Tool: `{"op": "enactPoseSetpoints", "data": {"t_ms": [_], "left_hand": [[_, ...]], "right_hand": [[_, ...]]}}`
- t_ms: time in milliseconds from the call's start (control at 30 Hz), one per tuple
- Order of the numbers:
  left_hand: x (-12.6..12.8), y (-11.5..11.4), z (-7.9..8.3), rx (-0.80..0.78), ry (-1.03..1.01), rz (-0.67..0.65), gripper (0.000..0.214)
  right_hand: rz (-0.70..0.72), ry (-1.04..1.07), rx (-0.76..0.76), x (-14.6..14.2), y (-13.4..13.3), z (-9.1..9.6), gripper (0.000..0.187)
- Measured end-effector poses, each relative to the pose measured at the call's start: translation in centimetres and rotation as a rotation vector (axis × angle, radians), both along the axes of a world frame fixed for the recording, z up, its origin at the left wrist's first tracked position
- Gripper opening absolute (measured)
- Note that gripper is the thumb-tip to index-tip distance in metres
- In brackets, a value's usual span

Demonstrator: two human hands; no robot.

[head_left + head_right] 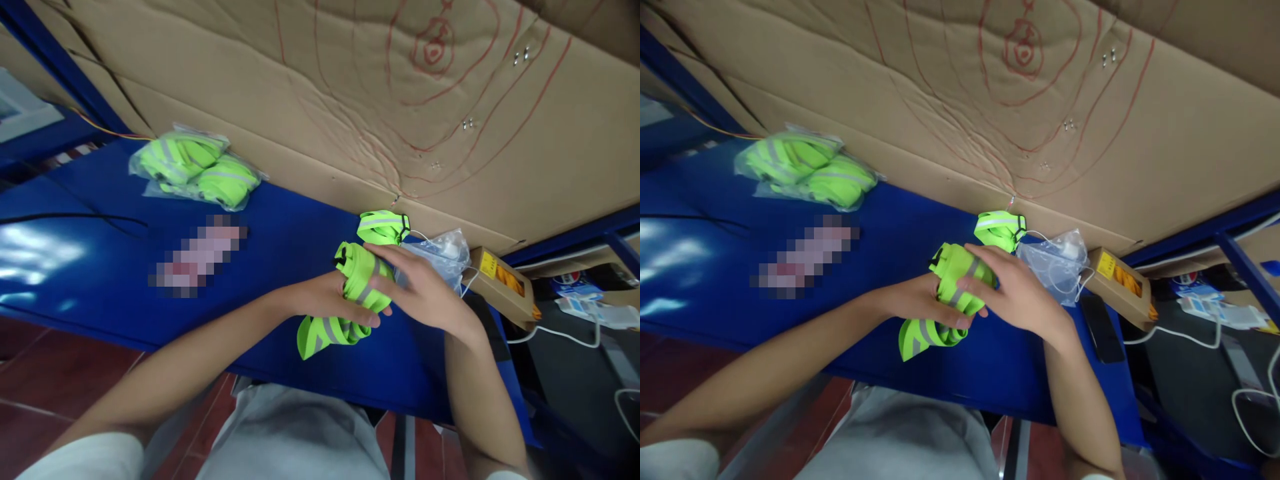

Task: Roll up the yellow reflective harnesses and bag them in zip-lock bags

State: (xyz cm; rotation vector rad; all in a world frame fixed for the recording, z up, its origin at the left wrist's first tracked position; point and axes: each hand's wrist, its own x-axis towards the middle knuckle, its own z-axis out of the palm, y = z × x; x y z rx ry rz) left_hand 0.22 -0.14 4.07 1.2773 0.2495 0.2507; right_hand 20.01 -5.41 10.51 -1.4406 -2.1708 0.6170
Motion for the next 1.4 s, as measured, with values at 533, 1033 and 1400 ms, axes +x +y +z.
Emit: {"op": "enactPoseSetpoints", "data": {"t_ms": [533,1033,1400], "left_hand": [[-0.4,1.0,0.4,-0.338,0.048,0.014,0.045],[-1.0,1.8,1.9,0.518,0.076,0.287,0.088],[-0.4,1.4,2.1,0.828,0.402,0.355,0.051]], "right_hand": [[-0.193,0.448,-0.217,-1.1,1.4,-1.9,0.043],[-0.267,0.454,-0.454,1.0,0.2,-3.1,0.052],[-0.304,0.441,-0.313,0.3,0.0,-5.3,0.071]]}}
